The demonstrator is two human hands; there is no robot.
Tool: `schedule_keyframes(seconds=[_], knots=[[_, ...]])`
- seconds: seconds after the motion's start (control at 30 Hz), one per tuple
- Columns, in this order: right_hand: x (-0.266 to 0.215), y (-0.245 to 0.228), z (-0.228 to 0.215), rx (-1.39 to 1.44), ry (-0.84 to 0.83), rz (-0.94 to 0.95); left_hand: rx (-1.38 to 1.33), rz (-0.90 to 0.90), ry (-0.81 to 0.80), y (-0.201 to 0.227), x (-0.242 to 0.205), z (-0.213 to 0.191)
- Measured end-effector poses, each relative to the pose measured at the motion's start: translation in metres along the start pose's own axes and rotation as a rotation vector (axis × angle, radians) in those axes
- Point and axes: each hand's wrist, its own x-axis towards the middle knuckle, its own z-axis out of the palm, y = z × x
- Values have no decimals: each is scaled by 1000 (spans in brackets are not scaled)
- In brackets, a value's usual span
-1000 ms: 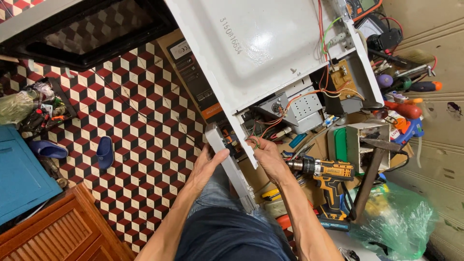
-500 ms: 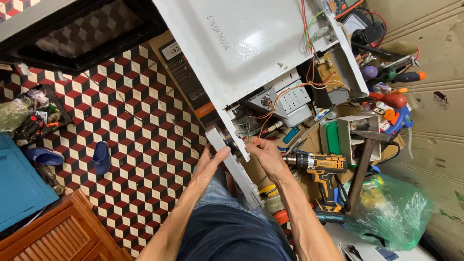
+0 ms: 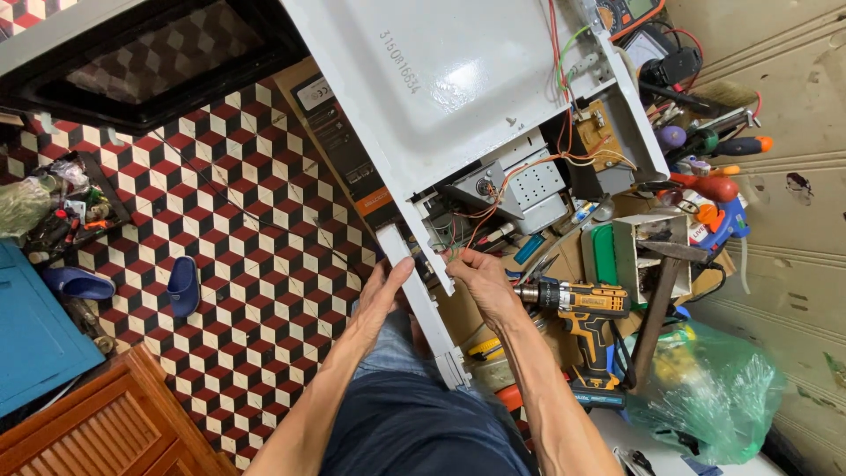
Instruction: The recorder is disassembling and inspecting the control panel and internal components of a microwave.
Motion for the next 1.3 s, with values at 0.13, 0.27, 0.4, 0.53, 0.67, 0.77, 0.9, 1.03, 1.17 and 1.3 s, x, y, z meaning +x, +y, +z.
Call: schedule_keyframes(seconds=[0.13, 0.27, 0.4, 0.53, 0.67, 0.77, 0.9, 1.03, 1.17, 1.3], knots=[[0, 4, -1, -22, -12, -50, -11, -2, 19, 12, -4, 3], [0, 2, 2, -6, -18, -30, 9, 34, 45, 20, -10, 3], [-13, -1, -9, 30, 0, -97, -51, -22, 70, -25, 8, -7], [-62, -12, -60, 90, 108, -167, -37, 78, 26, 15, -11, 6], [-100, 20, -118, 185, 334, -204, -115, 112, 11, 28, -18, 13], [-109, 66, -141, 192, 455, -161, -161, 66, 8, 39, -29, 17], [-116, 86, -136, 212, 546, -203, -221, 28, 13, 34, -36, 19], [-159, -20, -94, 418, 613, -276, -277, 39, -30, 27, -35, 24], [-131, 11, -164, 249, 626, -482, -259, 22, 14, 22, -30, 25], [-122, -2, -218, 188, 779, -487, -260, -95, 132, 4, -8, 15]])
